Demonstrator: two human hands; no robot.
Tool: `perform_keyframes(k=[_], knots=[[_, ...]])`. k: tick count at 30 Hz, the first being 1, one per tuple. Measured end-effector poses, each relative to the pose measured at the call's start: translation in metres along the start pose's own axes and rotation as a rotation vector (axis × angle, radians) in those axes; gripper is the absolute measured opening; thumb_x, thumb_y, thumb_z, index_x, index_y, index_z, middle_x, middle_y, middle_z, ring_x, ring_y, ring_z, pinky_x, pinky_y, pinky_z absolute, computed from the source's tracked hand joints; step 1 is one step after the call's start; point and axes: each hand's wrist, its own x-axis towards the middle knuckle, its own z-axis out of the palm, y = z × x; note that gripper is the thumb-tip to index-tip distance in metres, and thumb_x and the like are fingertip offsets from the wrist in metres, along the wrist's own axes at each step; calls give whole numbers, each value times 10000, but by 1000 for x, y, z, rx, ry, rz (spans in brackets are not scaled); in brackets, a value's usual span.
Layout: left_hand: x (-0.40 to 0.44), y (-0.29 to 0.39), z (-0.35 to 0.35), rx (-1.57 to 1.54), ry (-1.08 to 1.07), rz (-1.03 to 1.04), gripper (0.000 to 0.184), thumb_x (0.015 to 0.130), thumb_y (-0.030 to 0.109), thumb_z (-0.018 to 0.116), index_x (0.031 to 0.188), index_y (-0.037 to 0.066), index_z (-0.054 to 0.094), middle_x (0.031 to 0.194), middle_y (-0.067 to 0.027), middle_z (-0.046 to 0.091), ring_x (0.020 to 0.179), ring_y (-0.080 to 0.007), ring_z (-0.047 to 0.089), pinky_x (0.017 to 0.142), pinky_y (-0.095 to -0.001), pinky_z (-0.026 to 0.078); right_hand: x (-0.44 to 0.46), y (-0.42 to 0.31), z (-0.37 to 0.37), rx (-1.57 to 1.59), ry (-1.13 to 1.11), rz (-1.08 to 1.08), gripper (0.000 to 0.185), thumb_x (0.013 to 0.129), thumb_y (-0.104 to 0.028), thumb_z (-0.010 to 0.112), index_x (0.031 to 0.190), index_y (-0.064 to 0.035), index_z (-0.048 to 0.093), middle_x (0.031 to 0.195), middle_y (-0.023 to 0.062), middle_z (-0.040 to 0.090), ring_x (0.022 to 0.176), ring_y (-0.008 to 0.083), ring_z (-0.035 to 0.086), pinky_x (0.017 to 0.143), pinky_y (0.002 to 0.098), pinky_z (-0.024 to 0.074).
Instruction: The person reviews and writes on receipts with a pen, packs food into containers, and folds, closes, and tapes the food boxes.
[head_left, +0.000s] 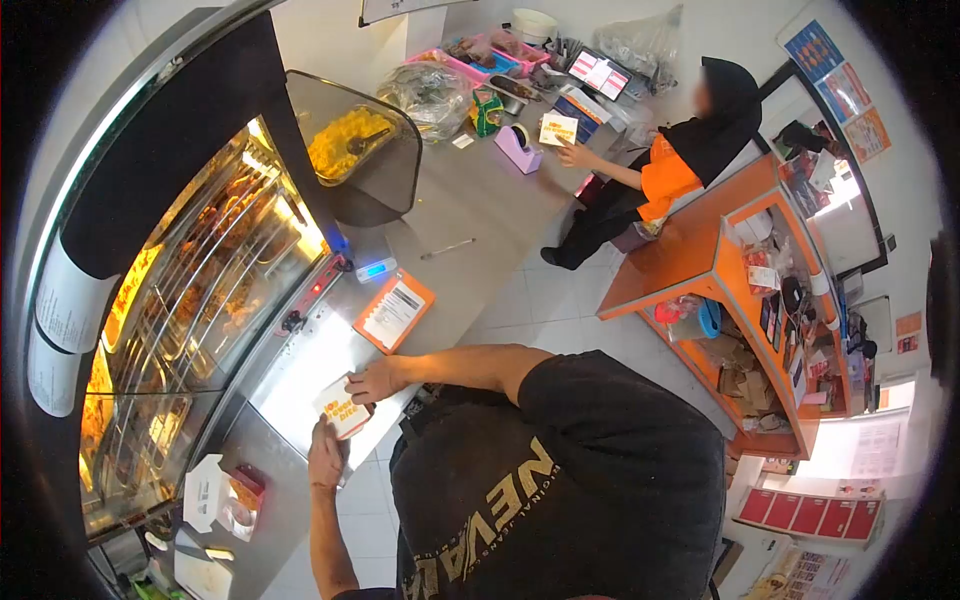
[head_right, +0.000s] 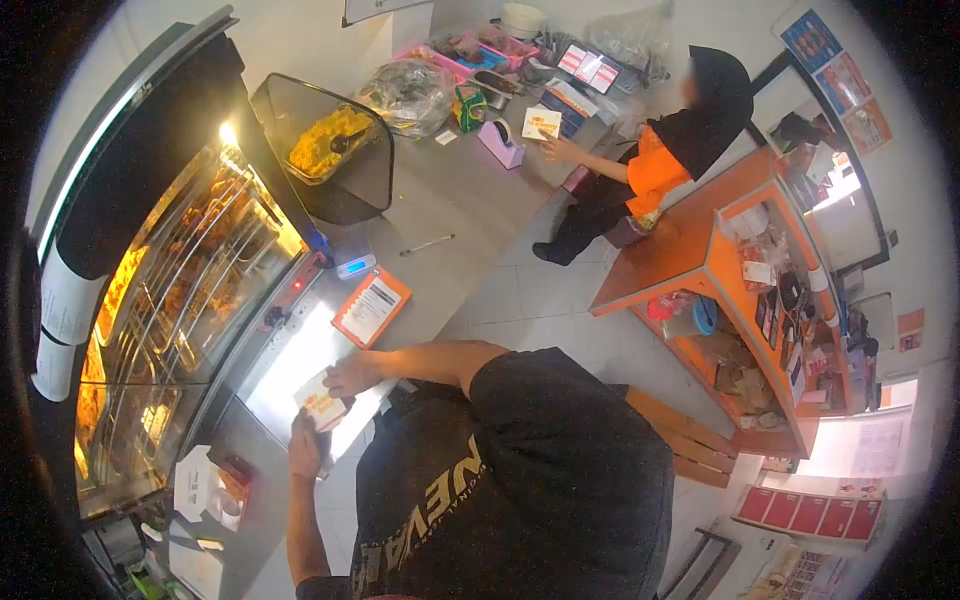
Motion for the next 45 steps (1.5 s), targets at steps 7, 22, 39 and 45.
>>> perform_keyframes(k=[7, 22, 39, 45], knots=[[1, 30, 2, -216, 109, -318, 454, 1062, 326, 494, 1300, -59, 530, 1342, -285, 547, 1187, -422, 585, 977, -450, 492, 1, -12, -7, -12, 45, 66, 209, 873, -209, 635, 992, -77, 525, 1155, 108, 521, 1172, 268, 594, 632, 337, 622], [-5, 23, 58, 315, 287, -210, 640, 981, 425, 617, 1345, -80, 465, 1346, -303, 478, 1214, -484, 512, 1024, -520, 455, -4, -36, -53, 211, 96, 244, 239, 930, -144, 545, 1134, -23, 578, 1247, 186, 608, 929, 328, 691, 710, 413, 593], [149, 288, 201, 520, 83, -493, 752, 980, 445, 622, 1485, -50, 368, 1529, -244, 369, 1351, -388, 459, 1125, -490, 413, -500, 90, -112, 931, 109, 1452, 235, 848, -222, 609, 1028, -86, 673, 903, 192, 703, 868, 407, 680, 750, 519, 534], [202, 320, 256, 69, -233, -801, 748, 990, 446, 608, 1503, -34, 351, 1542, -244, 356, 1370, -372, 444, 1135, -483, 409, -633, 2, -90, 940, -736, 1676, 285, 846, -193, 674, 1089, -47, 694, 1087, 183, 724, 1004, 364, 704, 837, 512, 558]])
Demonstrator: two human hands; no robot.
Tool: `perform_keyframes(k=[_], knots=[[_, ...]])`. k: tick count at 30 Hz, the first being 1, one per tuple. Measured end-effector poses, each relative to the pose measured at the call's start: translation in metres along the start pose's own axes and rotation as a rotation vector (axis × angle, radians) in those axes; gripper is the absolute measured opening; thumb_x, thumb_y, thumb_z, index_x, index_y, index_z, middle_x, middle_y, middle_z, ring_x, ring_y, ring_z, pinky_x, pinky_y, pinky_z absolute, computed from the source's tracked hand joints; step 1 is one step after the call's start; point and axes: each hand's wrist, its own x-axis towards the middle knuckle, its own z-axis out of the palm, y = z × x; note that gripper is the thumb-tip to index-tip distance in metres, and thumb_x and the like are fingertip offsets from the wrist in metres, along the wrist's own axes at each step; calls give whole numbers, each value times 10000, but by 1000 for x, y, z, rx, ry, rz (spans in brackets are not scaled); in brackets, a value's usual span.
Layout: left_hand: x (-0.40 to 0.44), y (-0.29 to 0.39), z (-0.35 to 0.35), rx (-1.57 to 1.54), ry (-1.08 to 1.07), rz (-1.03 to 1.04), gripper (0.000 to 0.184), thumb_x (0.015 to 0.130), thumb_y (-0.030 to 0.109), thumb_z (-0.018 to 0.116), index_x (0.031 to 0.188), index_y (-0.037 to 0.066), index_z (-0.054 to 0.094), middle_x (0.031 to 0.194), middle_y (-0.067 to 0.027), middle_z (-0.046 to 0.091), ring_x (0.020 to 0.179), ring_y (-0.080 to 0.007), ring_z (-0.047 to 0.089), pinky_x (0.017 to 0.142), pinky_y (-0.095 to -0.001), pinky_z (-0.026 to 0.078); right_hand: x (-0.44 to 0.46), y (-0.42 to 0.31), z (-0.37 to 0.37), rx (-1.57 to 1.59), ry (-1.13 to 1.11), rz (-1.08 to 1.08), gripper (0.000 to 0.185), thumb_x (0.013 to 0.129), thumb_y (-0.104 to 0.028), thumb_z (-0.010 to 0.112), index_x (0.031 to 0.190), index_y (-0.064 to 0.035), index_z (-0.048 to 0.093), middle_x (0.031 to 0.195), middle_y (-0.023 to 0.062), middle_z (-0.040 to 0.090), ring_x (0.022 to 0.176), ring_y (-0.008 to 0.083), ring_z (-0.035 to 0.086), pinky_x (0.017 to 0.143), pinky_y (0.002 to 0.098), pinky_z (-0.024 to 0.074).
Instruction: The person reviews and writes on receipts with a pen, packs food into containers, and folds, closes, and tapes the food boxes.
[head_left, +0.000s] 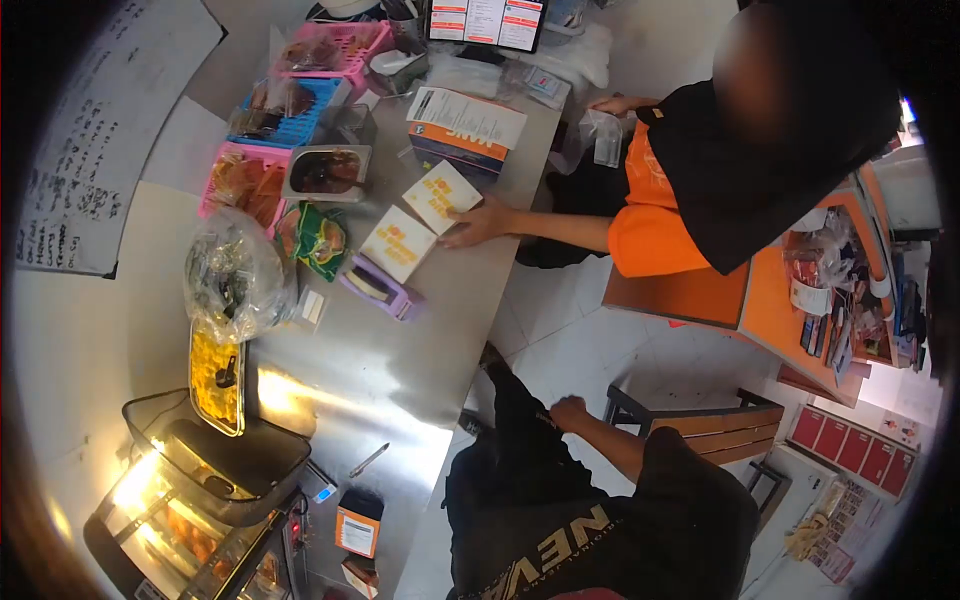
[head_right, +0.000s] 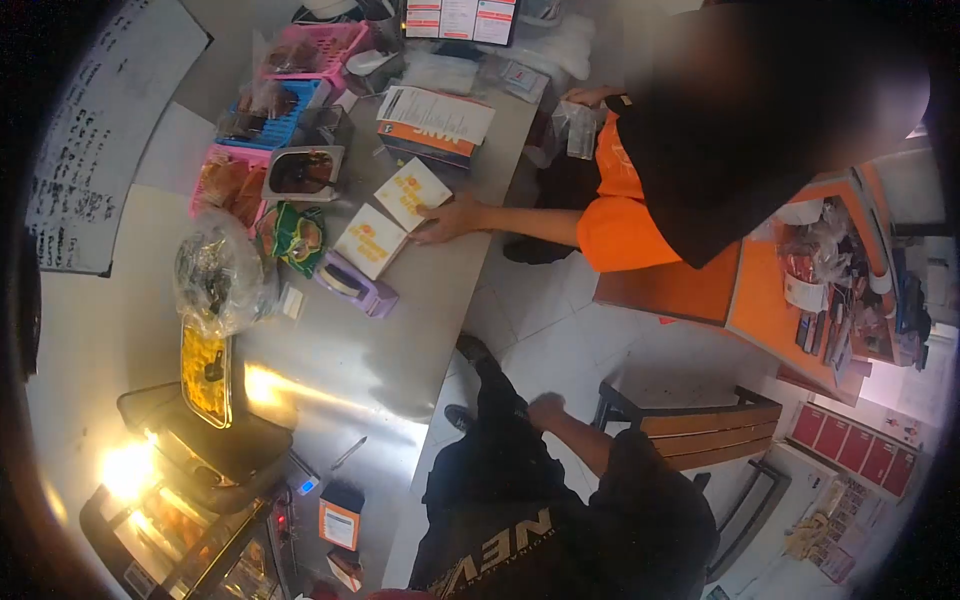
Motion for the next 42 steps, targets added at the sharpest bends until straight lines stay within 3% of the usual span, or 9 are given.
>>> perform_keyframes(k=[10, 14, 22, 26, 28, 31, 32, 36, 42], knots=[[3, 6, 28, -398, -280, -290, 744, 1008, 449, 584, 1534, -7, 322, 1562, -243, 334, 1401, -347, 421, 1152, -472, 402, 12, -9, 9, -68, -199, 22, 162, 750, -72, 717, 890, -86, 796, 930, 125, 769, 865, 305, 751, 711, 442, 601], [-10, -17, 36, -564, -301, -392, 742, 1015, 450, 575, 1546, 4, 310, 1570, -243, 325, 1414, -336, 411, 1158, -467, 399, 15, -19, -23, -358, -406, -272, 167, 768, -152, 773, 922, -91, 800, 978, 127, 770, 891, 306, 749, 710, 428, 601], [-32, -187, 94, -1515, -583, -403, 739, 1029, 451, 556, 1571, 26, 287, 1587, -242, 308, 1439, -316, 393, 1172, -458, 394, -18, -158, -110, -581, -590, -457, 239, 791, -271, 787, 926, -75, 803, 970, 135, 770, 880, 318, 741, 746, 411, 592], [-61, -40, -71, -1317, -450, -658, 572, 1064, 498, 437, 1468, 95, 482, 1264, -147, 655, 1064, -231, 680, 960, -414, 558, -39, -270, -87, -297, -411, -1008, 300, 908, -335, 684, 961, -54, 775, 1191, 174, 705, 1032, 341, 696, 786, 436, 567], [-64, -79, -112, -1083, -582, -748, 550, 1032, 553, 454, 1259, 78, 614, 1014, -112, 717, 863, -190, 701, 756, -366, 557, -61, -339, -57, -241, -358, -1255, 279, 937, -312, 674, 1007, -53, 753, 1254, 173, 660, 1086, 307, 670, 791, 405, 561], [-81, -178, -148, -1304, -240, -441, 498, 1031, 474, 473, 1206, 31, 619, 1000, -124, 733, 871, -196, 710, 750, -387, 556, -98, -448, 8, 15, -239, -1244, 169, 908, -163, 714, 992, -18, 701, 959, 123, 695, 859, 223, 686, 706, 340, 565], [-84, -203, -164, -1262, -72, -402, 455, 1028, 421, 501, 1200, 15, 614, 1008, -127, 735, 878, -196, 712, 754, -393, 556, -103, -481, 33, 103, -255, -1099, 279, 895, -283, 707, 956, -10, 705, 895, 166, 705, 898, 312, 696, 790, 424, 534], [-60, -314, -180, -392, 425, -454, 526, 865, 240, 755, 1273, -12, 540, 1025, -193, 717, 923, -310, 718, 791, -406, 566, -97, -576, 114, -230, 163, -1176, 474, 847, -254, 762, 1229, -35, 587, 1143, 181, 645, 1028, 345, 657, 863, 449, 527], [9, -358, -160, -438, 877, 268, 725, 724, 269, 882, 1280, -16, 515, 1203, -243, 583, 1152, -413, 544, 993, -475, 461, -73, -629, 170, -383, 510, -1340, 899, 739, -371, 860, 1420, 2, 409, 1335, 249, 487, 1216, 442, 524, 1020, 491, 459]])
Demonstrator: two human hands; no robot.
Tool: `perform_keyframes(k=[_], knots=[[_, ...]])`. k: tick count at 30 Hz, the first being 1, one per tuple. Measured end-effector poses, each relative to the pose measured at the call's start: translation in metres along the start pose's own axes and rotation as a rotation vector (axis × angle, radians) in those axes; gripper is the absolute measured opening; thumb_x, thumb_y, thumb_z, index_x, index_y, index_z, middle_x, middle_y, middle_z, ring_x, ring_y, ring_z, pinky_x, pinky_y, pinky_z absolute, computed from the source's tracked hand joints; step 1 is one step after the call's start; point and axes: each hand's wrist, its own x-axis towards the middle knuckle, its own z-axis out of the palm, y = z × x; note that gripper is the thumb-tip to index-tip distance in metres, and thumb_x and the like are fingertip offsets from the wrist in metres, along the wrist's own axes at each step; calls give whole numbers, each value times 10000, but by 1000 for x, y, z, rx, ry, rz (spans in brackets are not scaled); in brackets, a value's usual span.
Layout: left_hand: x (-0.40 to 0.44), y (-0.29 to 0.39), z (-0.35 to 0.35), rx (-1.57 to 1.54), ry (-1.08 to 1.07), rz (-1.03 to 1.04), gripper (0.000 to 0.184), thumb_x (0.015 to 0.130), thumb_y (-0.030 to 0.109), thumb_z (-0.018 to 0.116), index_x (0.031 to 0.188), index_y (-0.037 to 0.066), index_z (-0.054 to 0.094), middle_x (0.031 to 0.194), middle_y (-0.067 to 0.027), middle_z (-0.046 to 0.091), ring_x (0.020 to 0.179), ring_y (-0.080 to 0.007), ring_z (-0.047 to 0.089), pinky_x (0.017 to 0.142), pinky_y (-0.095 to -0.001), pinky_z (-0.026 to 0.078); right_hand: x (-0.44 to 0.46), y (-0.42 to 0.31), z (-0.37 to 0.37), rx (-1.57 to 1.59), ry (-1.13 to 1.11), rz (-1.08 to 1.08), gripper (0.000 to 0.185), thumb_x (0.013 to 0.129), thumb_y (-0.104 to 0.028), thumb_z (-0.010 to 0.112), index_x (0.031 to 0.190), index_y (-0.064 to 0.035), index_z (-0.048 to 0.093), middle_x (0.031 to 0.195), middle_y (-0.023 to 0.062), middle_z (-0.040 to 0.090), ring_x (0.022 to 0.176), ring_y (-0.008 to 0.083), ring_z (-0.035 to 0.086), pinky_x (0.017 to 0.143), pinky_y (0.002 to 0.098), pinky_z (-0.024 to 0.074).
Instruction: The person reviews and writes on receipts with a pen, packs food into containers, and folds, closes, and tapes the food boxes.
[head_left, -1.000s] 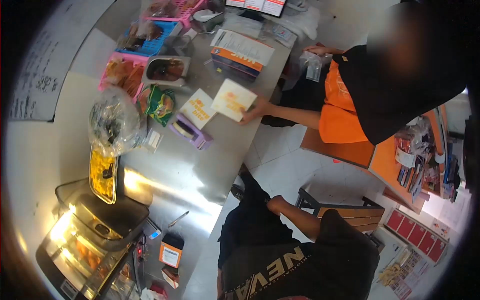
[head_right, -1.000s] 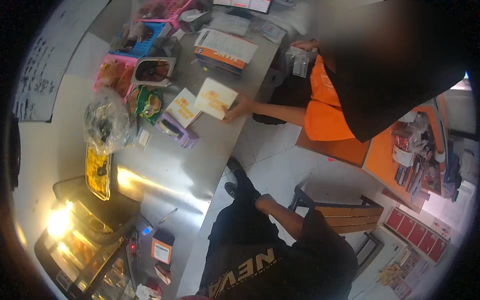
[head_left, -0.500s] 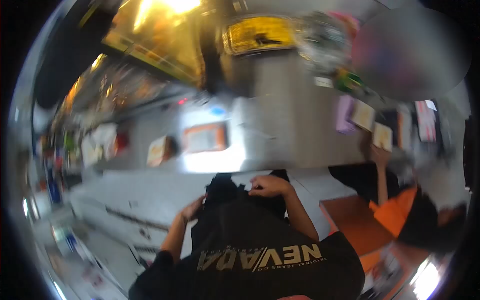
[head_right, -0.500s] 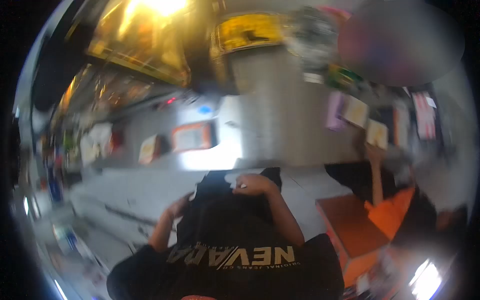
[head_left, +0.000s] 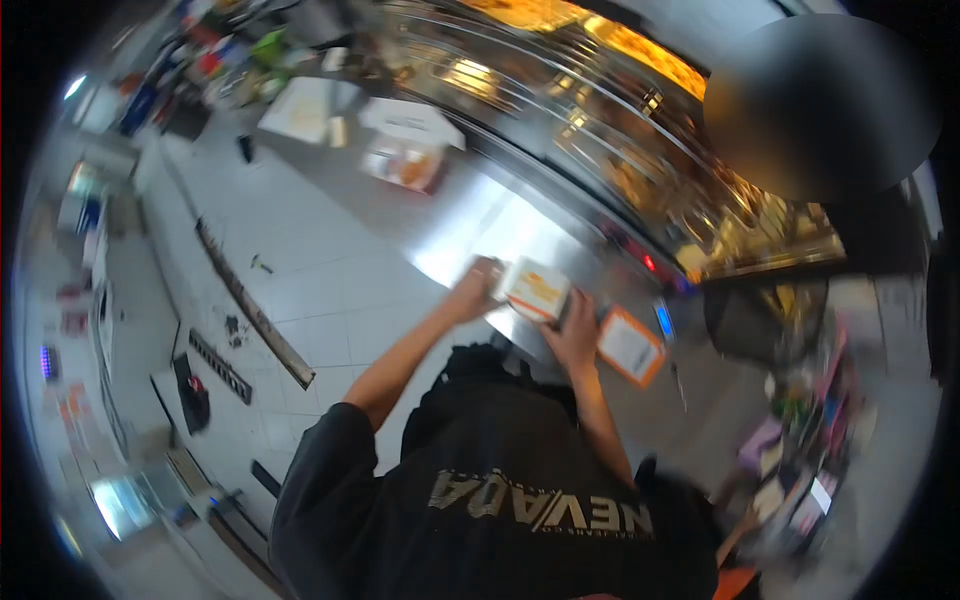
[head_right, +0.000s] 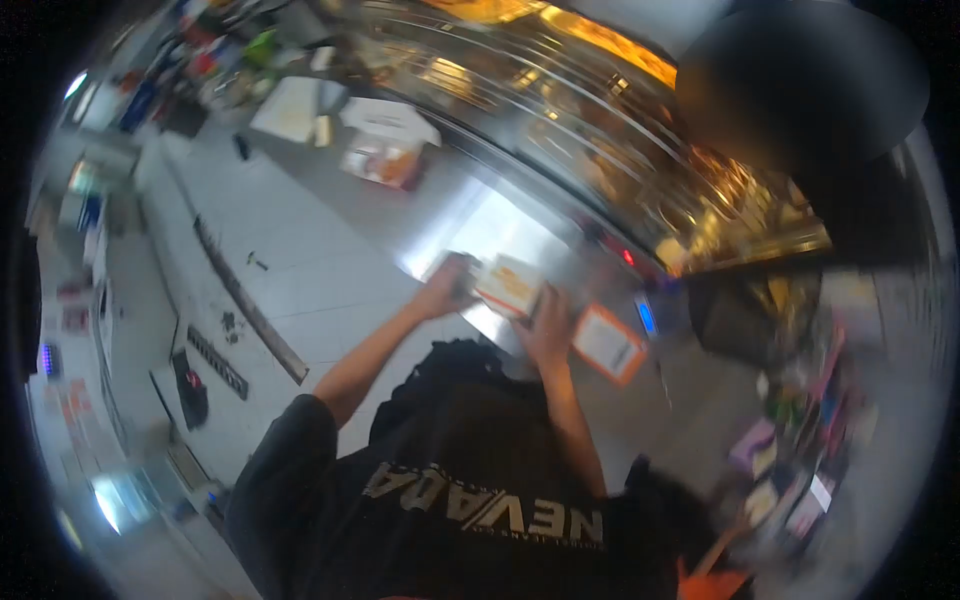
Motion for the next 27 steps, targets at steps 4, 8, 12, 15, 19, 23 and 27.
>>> perform_keyframes(k=[4, 8, 12, 15, 19, 23, 27], knots=[[20, -17, 12, -120, 35, 87, 689, 678, 256, 894, 1246, 22, 584, 1234, -193, 585, 1178, -380, 552, 1033, -453, 460, 1, 6, 31, 12, 42, 25, 852, 762, -303, 811, 1443, 11, 405, 1332, 276, 450, 1252, 473, 478, 1050, 517, 436], [24, -6, 10, -73, 167, 143, 652, 726, 213, 832, 1290, 28, 564, 1252, -196, 602, 1199, -391, 577, 1020, -442, 492, -1, 3, 35, 11, 175, 104, 604, 866, -253, 731, 1353, 23, 505, 1289, 245, 517, 1191, 441, 544, 995, 490, 472], [46, -10, 7, -93, 18, 74, 551, 899, 222, 697, 1392, 41, 530, 1318, -181, 602, 1226, -343, 586, 1039, -429, 485, 23, -1, 29, 39, 263, 11, 421, 971, -205, 615, 1299, 50, 546, 1199, 249, 579, 1138, 444, 580, 968, 484, 476], [61, -13, -1, -79, -32, 176, 552, 939, 199, 634, 1450, 56, 483, 1280, -193, 612, 1154, -353, 611, 998, -438, 494, 38, 11, 32, 62, 256, 14, 394, 985, -140, 566, 1321, 63, 532, 1214, 255, 594, 1117, 429, 593, 972, 479, 470], [69, -18, 1, -98, -160, 92, 516, 1006, 311, 532, 1448, 49, 488, 1224, -213, 633, 1098, -355, 626, 951, -425, 500, 52, 33, 30, 70, 244, -138, 438, 929, -38, 558, 1353, 60, 508, 1134, 218, 622, 893, 317, 638, 811, 411, 514], [70, -30, 0, -155, -208, 196, 562, 971, 153, 575, 1488, 5, 413, 1128, -201, 643, 1017, -374, 665, 852, -414, 567, 48, 40, 16, 14, 144, -180, 431, 878, -14, 568, 1304, 42, 532, 1124, 242, 610, 967, 392, 637, 853, 453, 511], [51, -30, -19, 129, -187, 544, 434, 971, 190, 584, 1350, -3, 497, 1207, -232, 615, 1078, -372, 646, 862, -418, 572, 30, 26, 5, -74, 53, -275, 318, 828, -45, 618, 1139, 9, 586, 1185, 232, 608, 1107, 458, 589, 924, 492, 501]])
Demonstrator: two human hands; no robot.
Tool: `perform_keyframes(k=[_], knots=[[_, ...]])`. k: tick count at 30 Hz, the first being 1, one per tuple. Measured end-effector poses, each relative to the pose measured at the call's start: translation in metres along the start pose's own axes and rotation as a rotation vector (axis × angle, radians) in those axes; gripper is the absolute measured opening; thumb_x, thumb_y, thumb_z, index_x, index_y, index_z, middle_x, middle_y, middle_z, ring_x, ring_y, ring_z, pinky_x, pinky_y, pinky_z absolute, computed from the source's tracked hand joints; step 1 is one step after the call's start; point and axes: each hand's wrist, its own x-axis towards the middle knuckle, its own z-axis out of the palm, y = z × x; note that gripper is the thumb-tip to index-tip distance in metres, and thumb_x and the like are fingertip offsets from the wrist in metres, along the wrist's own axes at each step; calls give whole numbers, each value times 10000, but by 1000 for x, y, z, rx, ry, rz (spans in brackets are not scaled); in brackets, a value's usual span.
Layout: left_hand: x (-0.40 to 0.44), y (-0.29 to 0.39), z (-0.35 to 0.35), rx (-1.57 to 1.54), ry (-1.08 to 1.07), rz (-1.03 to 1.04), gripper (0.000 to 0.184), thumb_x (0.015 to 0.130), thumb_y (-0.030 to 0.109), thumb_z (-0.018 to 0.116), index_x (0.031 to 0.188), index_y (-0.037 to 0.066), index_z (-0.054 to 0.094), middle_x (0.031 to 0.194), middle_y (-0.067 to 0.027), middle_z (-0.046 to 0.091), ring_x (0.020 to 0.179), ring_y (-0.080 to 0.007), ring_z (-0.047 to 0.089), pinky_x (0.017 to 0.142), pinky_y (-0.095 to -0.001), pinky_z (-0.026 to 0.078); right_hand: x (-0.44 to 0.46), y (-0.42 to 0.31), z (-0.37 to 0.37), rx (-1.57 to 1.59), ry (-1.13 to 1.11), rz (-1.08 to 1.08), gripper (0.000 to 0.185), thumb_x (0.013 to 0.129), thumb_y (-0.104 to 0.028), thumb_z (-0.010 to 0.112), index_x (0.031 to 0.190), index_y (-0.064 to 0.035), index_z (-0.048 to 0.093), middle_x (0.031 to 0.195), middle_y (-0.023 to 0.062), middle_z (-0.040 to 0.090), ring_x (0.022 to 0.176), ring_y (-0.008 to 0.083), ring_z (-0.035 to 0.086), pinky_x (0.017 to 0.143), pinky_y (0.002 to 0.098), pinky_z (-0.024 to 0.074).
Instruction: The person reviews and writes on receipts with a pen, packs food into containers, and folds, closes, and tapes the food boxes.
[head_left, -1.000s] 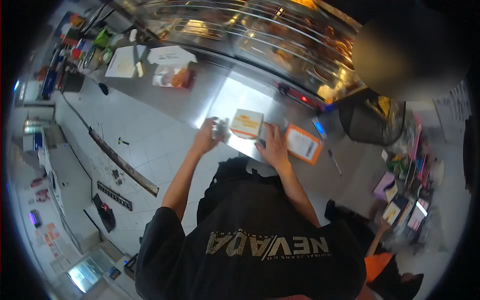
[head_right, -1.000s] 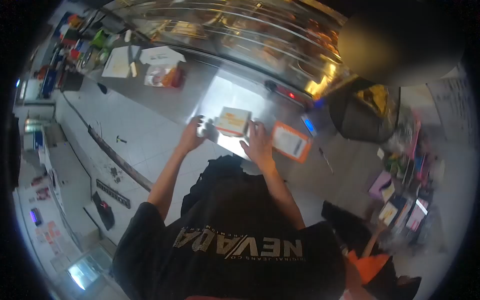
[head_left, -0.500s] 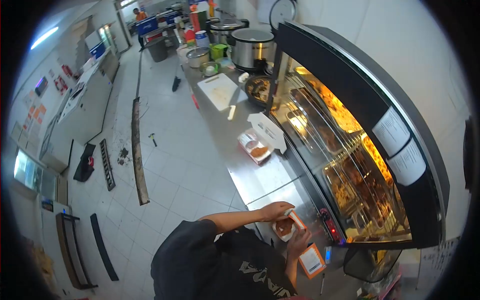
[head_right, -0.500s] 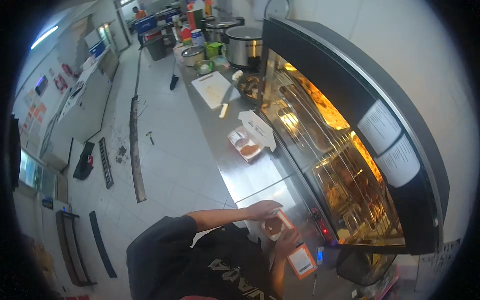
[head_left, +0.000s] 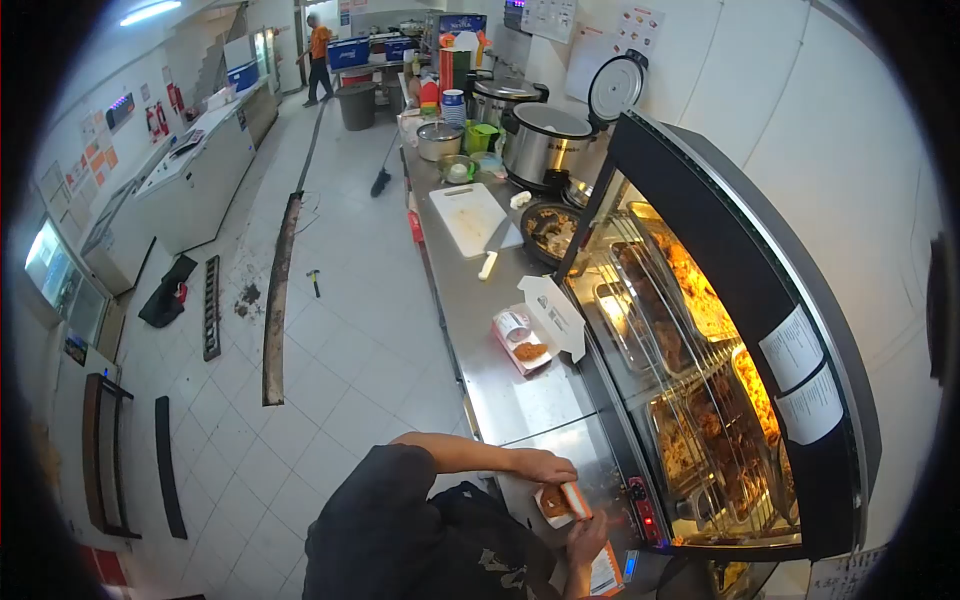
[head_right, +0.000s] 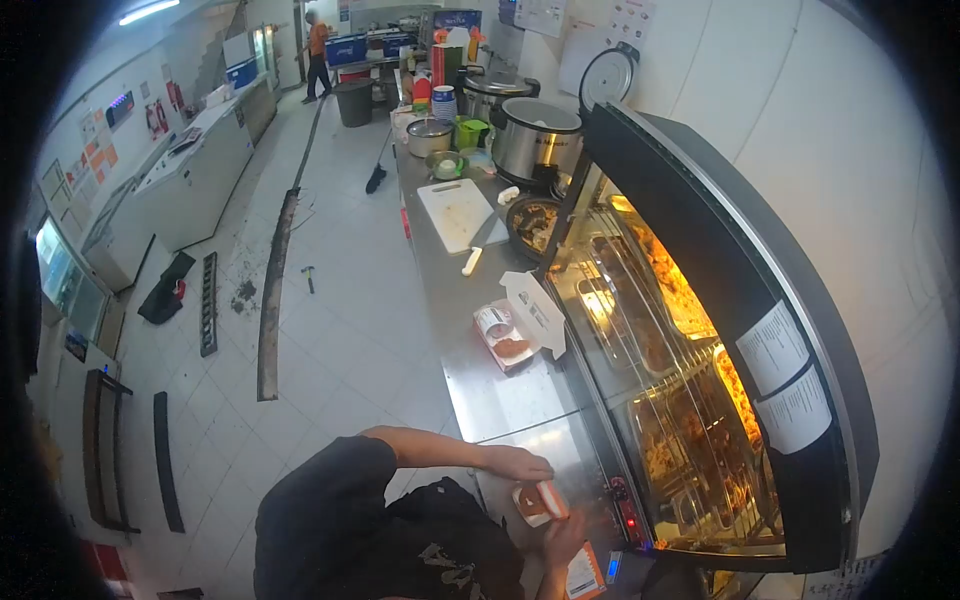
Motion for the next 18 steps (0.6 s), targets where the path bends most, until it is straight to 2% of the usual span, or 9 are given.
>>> perform_keyframes(k=[3, 5, 7, 11, 13, 14, 18], knots=[[-21, 2, 0, 95, -54, 165, 368, 958, 135, 563, 1288, -9, 487, 1301, -266, 555, 1131, -399, 617, 866, -402, 575, -15, 1, 7, -108, -65, -205, 296, 819, -46, 645, 1108, -4, 599, 1270, 211, 600, 1151, 435, 591, 928, 479, 523], [-32, -1, 8, 118, -69, 251, 332, 947, 73, 540, 1258, -14, 465, 1373, -295, 505, 1171, -426, 592, 873, -388, 576, -27, 10, 20, -163, -94, -262, 287, 808, -51, 674, 1088, -23, 613, 1306, 178, 607, 1154, 401, 610, 905, 462, 549], [-32, -9, 23, 165, -57, 263, 363, 951, 129, 541, 1277, -12, 463, 1383, -262, 494, 1218, -391, 563, 889, -402, 580, -29, 7, 27, -182, -90, -315, 282, 808, -51, 679, 1083, -32, 617, 1295, 168, 615, 1118, 392, 626, 879, 456, 557], [-31, -20, 28, 229, -44, 318, 401, 958, 160, 538, 1311, -13, 457, 1416, -247, 466, 1230, -357, 557, 878, -391, 590, -23, -3, 22, -158, -105, -255, 261, 817, -54, 678, 1072, -36, 620, 1276, 161, 630, 1041, 375, 646, 856, 457, 561], [-30, -20, 17, 237, -172, 286, 425, 949, 148, 552, 1330, -11, 452, 1436, -245, 449, 1214, -351, 563, 866, -383, 592, -23, -2, 25, -160, -111, -275, 248, 820, -49, 674, 1062, -30, 624, 1271, 161, 634, 1011, 368, 649, 845, 458, 562], [-31, -20, 10, 241, -239, 272, 438, 945, 143, 560, 1340, -10, 450, 1446, -244, 441, 1206, -348, 566, 860, -378, 593, -25, -3, 27, -149, -116, -267, 240, 821, -47, 672, 1056, -28, 627, 1267, 166, 636, 1022, 375, 650, 851, 461, 562], [-34, -16, -4, 242, -242, 275, 464, 925, 161, 605, 1336, -7, 472, 1439, -224, 448, 1169, -338, 576, 847, -378, 591, -27, -3, 34, -148, -101, -242, 212, 822, -35, 663, 1031, -16, 635, 1249, 193, 641, 1070, 400, 647, 882, 471, 560]])
